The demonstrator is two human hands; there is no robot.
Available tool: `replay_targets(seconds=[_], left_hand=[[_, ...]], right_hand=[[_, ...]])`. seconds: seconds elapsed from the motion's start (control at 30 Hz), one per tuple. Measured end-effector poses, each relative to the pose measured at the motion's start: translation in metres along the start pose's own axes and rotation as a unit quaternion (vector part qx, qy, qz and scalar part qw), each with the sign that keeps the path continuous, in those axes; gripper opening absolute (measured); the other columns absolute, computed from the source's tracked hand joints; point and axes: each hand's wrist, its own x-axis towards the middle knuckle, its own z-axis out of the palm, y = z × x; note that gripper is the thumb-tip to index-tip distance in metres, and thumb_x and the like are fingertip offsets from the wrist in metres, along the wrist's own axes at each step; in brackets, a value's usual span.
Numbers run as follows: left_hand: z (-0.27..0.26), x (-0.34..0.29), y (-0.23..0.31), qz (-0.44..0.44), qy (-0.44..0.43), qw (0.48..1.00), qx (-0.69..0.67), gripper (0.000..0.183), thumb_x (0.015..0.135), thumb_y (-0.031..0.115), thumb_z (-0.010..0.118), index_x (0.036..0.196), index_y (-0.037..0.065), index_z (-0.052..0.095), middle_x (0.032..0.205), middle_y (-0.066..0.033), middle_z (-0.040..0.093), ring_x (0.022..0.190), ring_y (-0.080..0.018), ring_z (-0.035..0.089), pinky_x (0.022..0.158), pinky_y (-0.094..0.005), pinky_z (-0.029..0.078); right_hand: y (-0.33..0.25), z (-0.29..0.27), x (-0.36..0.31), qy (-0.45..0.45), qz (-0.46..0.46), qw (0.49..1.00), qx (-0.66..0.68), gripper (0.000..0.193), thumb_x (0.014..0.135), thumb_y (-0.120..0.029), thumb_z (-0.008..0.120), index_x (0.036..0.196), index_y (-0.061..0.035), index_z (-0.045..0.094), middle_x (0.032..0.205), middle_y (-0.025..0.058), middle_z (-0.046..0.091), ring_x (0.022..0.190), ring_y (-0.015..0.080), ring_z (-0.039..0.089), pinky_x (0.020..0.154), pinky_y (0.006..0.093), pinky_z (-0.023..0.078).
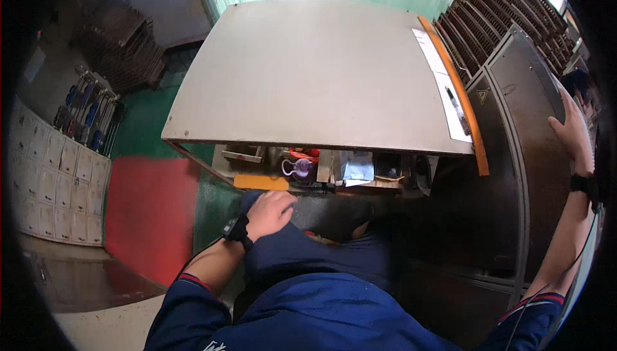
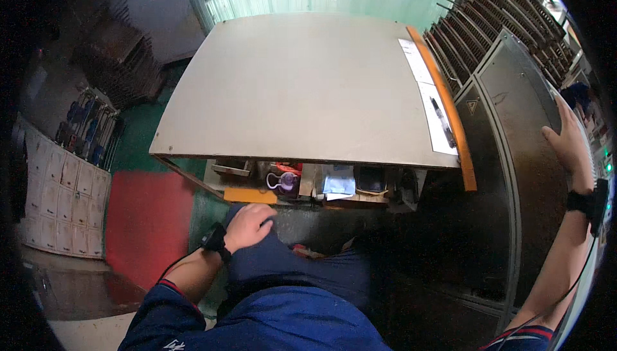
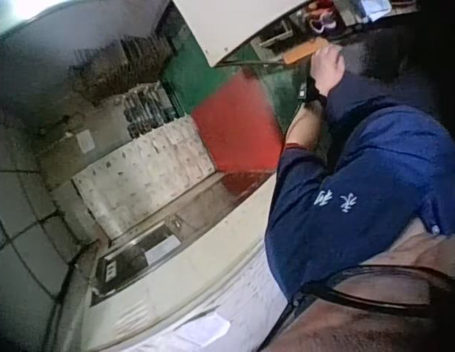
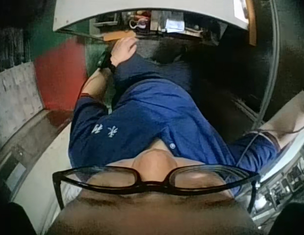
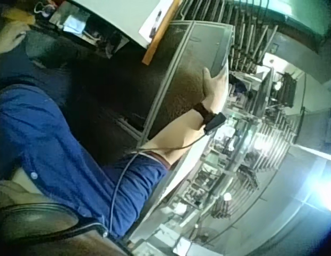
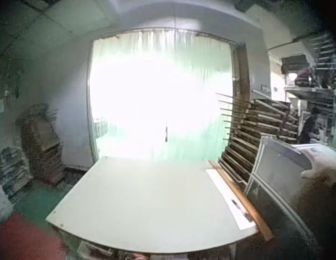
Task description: Manually picking up patterned industrial plates from a conveyor belt and loading them into vertical slots of a storage rack.
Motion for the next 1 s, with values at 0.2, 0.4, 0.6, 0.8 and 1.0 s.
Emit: replay_targets(seconds=[0.2,0.4,0.6,0.8,1.0], left_hand=[[0.041,0.011,-0.065,-0.202,0.069,0.975,-0.067,0.027,0.086,0.014,0.066,0.111,0.002,0.067,0.106,-0.0187,0.068,0.100,-0.0373,0.066,0.088,-0.0428,0.053],[0.055,0.048,-0.103,-0.199,0.089,0.974,-0.060,0.029,0.084,0.015,0.067,0.110,0.003,0.067,0.110,-0.0188,0.067,0.106,-0.0383,0.064,0.090,-0.0461,0.052],[0.094,0.119,-0.134,-0.148,0.026,0.986,-0.066,0.039,0.095,0.032,0.059,0.118,0.001,0.066,0.118,-0.0224,0.067,0.114,-0.0367,0.061,0.098,-0.0447,0.047],[0.107,0.172,-0.142,-0.202,-0.070,0.975,-0.058,0.036,0.097,0.026,0.058,0.122,-0.001,0.063,0.120,-0.0187,0.067,0.114,-0.0342,0.061,0.098,-0.0437,0.047],[0.112,0.211,-0.192,-0.242,-0.066,0.968,0.025,0.035,0.097,0.025,0.059,0.120,-0.001,0.064,0.118,-0.0176,0.068,0.112,-0.0333,0.062,0.097,-0.0432,0.048]], right_hand=[[0.042,0.038,0.009,0.048,0.008,0.999,-0.014,0.078,0.088,-0.014,0.070,0.156,-0.0130,0.032,0.157,0.0160,0.039,0.147,0.0313,0.034,0.121,0.0417,0.029],[0.051,0.041,0.010,0.009,-0.011,0.999,-0.030,0.077,0.090,-0.016,0.068,0.157,-0.0153,0.030,0.160,0.0143,0.034,0.149,0.0300,0.031,0.123,0.0423,0.027],[0.068,0.047,0.007,0.035,-0.036,0.998,-0.041,0.079,0.087,-0.013,0.064,0.158,-0.0129,0.028,0.161,0.0127,0.033,0.149,0.0295,0.030,0.124,0.0436,0.024],[0.084,0.049,0.002,0.016,-0.066,0.998,-0.009,0.079,0.087,-0.009,0.060,0.158,-0.0105,0.027,0.163,0.0113,0.029,0.151,0.0292,0.024,0.125,0.0452,0.016],[0.071,0.033,0.002,0.000,-0.088,0.994,-0.068,0.076,0.093,-0.018,0.060,0.159,-0.0139,0.023,0.164,0.0111,0.026,0.152,0.0292,0.023,0.125,0.0483,0.017]])
